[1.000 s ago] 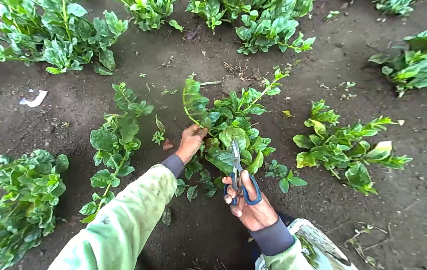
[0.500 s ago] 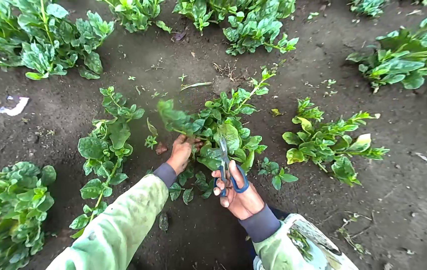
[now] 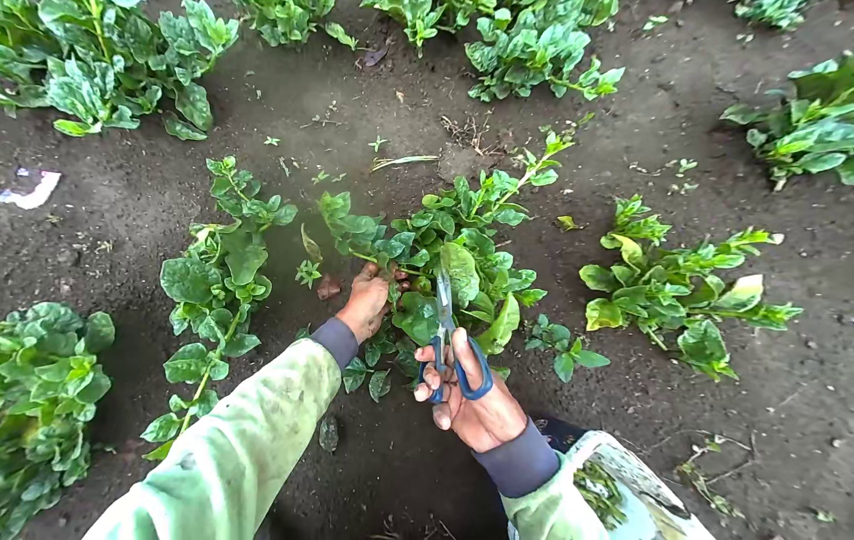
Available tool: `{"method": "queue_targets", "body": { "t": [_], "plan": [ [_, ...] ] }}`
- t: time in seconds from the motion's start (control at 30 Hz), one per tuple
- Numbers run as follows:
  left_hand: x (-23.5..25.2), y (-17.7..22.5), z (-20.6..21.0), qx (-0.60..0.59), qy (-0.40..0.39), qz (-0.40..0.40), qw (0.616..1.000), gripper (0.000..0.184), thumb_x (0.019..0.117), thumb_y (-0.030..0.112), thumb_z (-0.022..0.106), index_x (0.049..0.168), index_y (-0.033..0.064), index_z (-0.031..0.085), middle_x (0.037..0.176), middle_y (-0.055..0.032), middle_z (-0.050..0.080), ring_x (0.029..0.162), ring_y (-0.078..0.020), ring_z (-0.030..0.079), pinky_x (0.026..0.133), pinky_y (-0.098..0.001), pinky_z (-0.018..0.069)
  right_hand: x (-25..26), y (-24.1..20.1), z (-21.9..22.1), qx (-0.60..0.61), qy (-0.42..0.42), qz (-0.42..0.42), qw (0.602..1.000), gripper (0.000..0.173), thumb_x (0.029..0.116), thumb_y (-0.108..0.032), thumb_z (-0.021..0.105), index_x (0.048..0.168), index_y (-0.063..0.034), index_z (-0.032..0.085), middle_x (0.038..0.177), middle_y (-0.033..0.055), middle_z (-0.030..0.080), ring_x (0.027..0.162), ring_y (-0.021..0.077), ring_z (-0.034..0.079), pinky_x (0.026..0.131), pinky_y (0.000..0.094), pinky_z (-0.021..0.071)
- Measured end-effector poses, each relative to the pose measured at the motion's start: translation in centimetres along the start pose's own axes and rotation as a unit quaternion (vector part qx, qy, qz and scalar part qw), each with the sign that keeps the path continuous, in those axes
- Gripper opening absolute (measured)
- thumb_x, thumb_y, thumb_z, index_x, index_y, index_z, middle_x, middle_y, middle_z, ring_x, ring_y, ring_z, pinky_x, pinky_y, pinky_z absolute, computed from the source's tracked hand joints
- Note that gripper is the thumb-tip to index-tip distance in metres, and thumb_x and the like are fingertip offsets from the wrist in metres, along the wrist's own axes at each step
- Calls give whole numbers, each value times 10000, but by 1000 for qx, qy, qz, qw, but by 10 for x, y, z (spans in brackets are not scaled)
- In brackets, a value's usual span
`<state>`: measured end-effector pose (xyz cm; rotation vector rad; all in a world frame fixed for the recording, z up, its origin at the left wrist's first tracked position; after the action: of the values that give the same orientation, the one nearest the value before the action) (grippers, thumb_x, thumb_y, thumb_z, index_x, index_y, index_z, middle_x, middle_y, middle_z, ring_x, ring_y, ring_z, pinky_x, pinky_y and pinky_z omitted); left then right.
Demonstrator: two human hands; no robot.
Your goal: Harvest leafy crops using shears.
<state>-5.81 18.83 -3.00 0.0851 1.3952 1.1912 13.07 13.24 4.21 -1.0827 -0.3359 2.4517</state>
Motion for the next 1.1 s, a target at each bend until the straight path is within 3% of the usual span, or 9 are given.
{"method": "queue_targets", "body": {
  "t": [0.1,0.23,0.5,0.77,0.97,1.1],
  "plan": [
    [1,-2,-3,32,-17,34,999,242,1097,210,481,1304,99,543,1092,-101,667,934,-203,656,817,-381,561,11,-3,11,-12,-7,33,999,587,1064,-534,449,1127,16,646,763,115,682,616,208,724,413,310,573],
    [6,-5,-6,65,-30,61,996,222,1099,210,477,1264,97,575,1099,-91,661,942,-201,652,821,-396,564,26,0,3,10,54,62,997,622,1067,-566,394,1087,2,648,761,121,684,626,225,728,399,317,559],
    [0,-2,-6,148,-18,128,980,200,1088,171,500,1188,52,624,1081,-96,669,1005,-189,638,890,-398,534,29,3,0,-61,56,90,993,600,1075,-549,389,1103,-5,640,751,110,685,611,207,727,388,302,552],
    [-7,0,-5,177,-6,141,974,152,1072,124,510,1118,38,627,1018,-93,659,944,-170,632,851,-371,525,42,-3,2,-132,111,79,982,550,1091,-493,394,1072,-1,640,703,94,656,541,185,686,357,283,511],
    [-9,5,-5,188,-7,137,973,193,1076,121,502,1181,40,642,1071,-107,670,979,-177,640,879,-391,531,46,0,-3,-111,124,54,985,455,1096,-411,456,987,4,607,642,71,608,488,158,639,364,267,509],
    [-15,12,-4,205,-5,150,967,163,1055,91,533,1150,44,656,1053,-100,670,963,-175,637,859,-390,533,41,0,0,-110,140,44,983,428,1094,-397,469,943,-15,588,612,44,568,440,121,580,351,248,481]
  ]
}}
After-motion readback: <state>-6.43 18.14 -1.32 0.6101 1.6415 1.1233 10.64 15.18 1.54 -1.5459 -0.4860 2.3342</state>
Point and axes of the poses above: each hand's wrist, its own x-axis towards the middle knuckle, its own z-axis out of the palm, y = z × x, the point moved 2 cm from there along x, towards the middle knuckle
